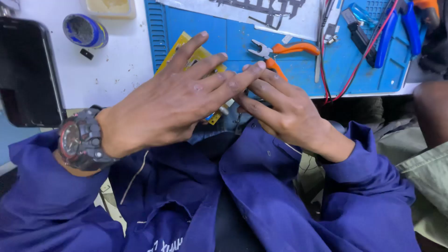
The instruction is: Assembling a PCI TV capture card by attaching a metal mounting bracket to the circuit board
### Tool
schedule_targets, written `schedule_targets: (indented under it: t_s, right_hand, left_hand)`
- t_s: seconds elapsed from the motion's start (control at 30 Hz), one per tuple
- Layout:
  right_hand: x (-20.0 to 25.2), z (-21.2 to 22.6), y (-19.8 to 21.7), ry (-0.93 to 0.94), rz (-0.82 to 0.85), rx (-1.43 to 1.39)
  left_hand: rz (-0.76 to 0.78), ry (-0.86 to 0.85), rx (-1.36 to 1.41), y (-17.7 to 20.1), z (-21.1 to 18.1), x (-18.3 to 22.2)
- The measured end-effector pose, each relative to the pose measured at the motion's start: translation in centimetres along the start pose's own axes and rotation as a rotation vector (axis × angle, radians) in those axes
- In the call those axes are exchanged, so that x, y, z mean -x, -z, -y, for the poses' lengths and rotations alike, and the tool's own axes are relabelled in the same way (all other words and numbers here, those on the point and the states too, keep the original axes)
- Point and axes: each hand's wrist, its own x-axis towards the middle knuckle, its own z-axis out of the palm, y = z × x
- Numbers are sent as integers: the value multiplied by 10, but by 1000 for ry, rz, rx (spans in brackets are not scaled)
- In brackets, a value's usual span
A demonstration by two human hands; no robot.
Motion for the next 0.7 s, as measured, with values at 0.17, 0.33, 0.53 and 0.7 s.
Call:
schedule_targets:
  t_s: [0.17,0.33,0.53,0.7]
  right_hand:
    - [3,-3,1,8,64,-28]
    - [7,-4,-2,-3,40,25]
    - [10,-4,1,5,12,-12]
    - [16,1,11,-201,-52,-152]
  left_hand:
    - [-75,-7,98,-8,6,13]
    - [-101,42,-6,-2,-1,18]
    - [-130,228,-293,18,-26,23]
    - [-230,328,-151,17,-56,30]
